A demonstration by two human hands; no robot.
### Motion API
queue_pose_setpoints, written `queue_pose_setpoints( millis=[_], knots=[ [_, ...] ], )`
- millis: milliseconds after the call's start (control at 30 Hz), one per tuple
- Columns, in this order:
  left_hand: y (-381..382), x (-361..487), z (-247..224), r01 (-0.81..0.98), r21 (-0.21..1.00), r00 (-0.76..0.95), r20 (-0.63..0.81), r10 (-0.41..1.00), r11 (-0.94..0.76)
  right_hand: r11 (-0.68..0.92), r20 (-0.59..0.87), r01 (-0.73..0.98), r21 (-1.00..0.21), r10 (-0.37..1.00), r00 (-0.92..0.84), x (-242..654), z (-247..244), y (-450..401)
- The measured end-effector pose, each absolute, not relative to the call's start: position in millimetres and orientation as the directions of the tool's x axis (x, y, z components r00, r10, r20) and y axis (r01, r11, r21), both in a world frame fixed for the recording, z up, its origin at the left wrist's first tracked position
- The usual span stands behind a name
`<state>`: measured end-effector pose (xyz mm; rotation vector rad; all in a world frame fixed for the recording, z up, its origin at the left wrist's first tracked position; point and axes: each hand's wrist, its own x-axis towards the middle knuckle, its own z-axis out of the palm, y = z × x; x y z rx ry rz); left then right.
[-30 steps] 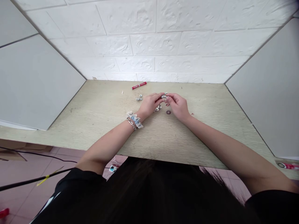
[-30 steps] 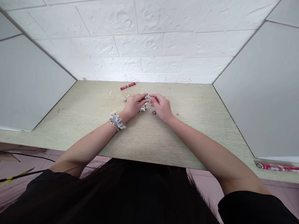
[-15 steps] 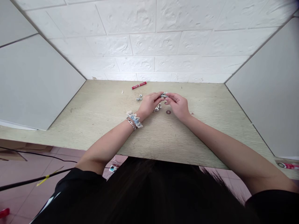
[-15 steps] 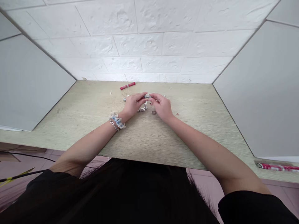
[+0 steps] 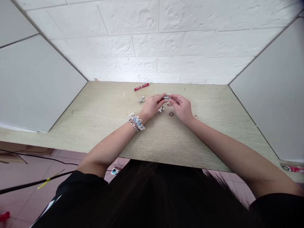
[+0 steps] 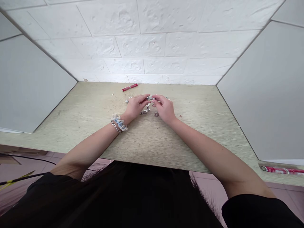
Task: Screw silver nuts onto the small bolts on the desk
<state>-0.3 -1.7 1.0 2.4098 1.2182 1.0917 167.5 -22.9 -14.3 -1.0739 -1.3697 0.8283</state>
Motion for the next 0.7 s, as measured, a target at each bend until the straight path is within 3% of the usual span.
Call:
queue_pose_setpoints(
  millis=[400,533,700],
  knots=[
    [0.0,-1.0,-1.7,0.593,0.498,0.369,0.531,0.763,-0.633,0.329,0.330,0.024,-0.944,0.942,0.067,166.8,-17.0,-21.5],
    [-0.3,-0.7,-1.3,0.594,0.489,0.377,0.532,0.758,-0.639,0.318,0.322,0.063,-0.946,0.944,0.069,167.6,-17.2,-21.8],
    [-0.8,0.0,-0.5,0.599,0.478,0.388,0.528,0.755,-0.642,0.409,0.428,0.168,-0.897,0.898,0.101,169.3,-15.5,-23.8]
  ],
)
